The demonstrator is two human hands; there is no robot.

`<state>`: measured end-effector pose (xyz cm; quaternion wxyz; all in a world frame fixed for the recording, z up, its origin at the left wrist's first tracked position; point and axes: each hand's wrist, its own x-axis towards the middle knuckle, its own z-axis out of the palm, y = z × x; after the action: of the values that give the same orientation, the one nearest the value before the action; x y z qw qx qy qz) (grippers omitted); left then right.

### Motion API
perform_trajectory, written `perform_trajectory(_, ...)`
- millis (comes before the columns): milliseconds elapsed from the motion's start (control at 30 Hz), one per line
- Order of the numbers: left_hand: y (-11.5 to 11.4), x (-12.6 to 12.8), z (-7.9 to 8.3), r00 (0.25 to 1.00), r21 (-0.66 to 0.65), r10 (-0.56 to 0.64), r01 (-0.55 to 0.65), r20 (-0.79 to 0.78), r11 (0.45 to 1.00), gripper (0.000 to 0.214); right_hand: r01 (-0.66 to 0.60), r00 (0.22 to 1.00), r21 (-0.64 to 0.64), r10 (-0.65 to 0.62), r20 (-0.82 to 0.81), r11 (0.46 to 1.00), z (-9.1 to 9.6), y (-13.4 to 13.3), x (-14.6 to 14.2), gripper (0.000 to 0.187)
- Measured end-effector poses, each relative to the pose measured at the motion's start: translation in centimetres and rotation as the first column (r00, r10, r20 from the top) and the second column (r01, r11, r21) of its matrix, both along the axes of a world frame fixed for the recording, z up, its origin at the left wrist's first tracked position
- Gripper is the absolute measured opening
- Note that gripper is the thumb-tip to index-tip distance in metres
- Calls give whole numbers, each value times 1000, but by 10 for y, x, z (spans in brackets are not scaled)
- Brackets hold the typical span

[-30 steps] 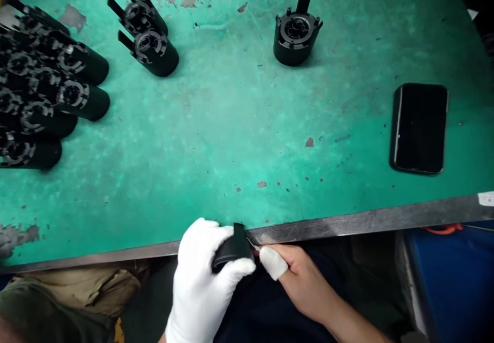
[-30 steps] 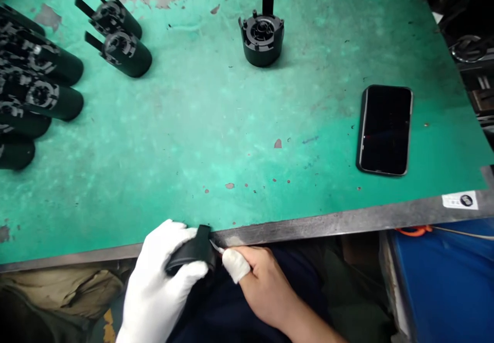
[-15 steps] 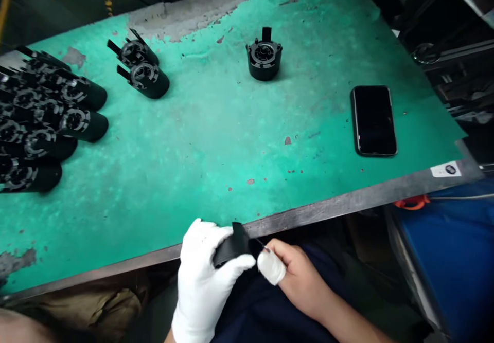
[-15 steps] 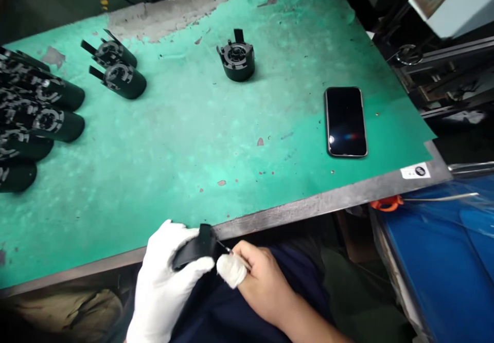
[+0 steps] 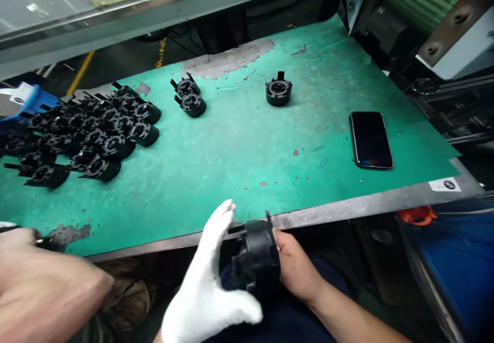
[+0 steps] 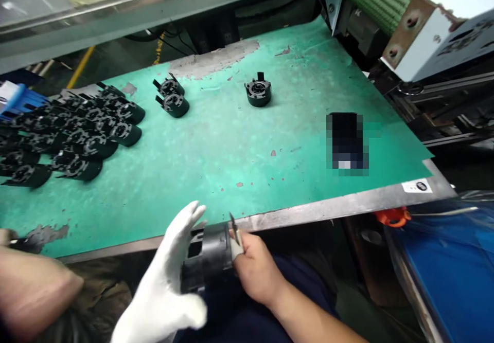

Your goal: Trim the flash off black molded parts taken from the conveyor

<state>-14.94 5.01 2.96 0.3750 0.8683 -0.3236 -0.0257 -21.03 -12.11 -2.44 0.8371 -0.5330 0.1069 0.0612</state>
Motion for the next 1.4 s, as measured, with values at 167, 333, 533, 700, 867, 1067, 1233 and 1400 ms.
perform_trajectory(167,-16,-2,-10,995,-4,58,-58,-80,998,71,-117,967,112,139,-215,987,-6,5,-10,45)
perform_trajectory(333,-26,-2,-28,947,169,238,-276,217,946,61,-90,964,-23,81,-252,996,-26,-16,-32,44)
perform_trajectory(533,-35,-4,-45,916,128,275,-322,292,938,57,-161,969,-131,131,-209,978,-31,-16,-19,43)
perform_trajectory(700,-34,-4,-48,910,145,273,-329,313,933,58,-159,975,-138,133,-178,978,-21,-18,-13,40)
perform_trajectory(867,-30,-1,-51,926,158,271,-319,264,934,62,-178,969,-177,140,-205,968,-20,-21,-11,37)
perform_trajectory(1067,-28,3,-54,934,114,248,-284,257,952,68,-168,956,-206,108,-273,964,-19,-18,-1,39)
perform_trajectory(1233,-25,3,-61,925,65,229,-259,304,964,76,-133,966,-199,82,-245,971,-19,-17,2,36)
perform_trajectory(1400,-25,-1,-64,921,66,249,-281,301,957,78,-148,976,-214,107,-191,966,-29,-19,-6,38)
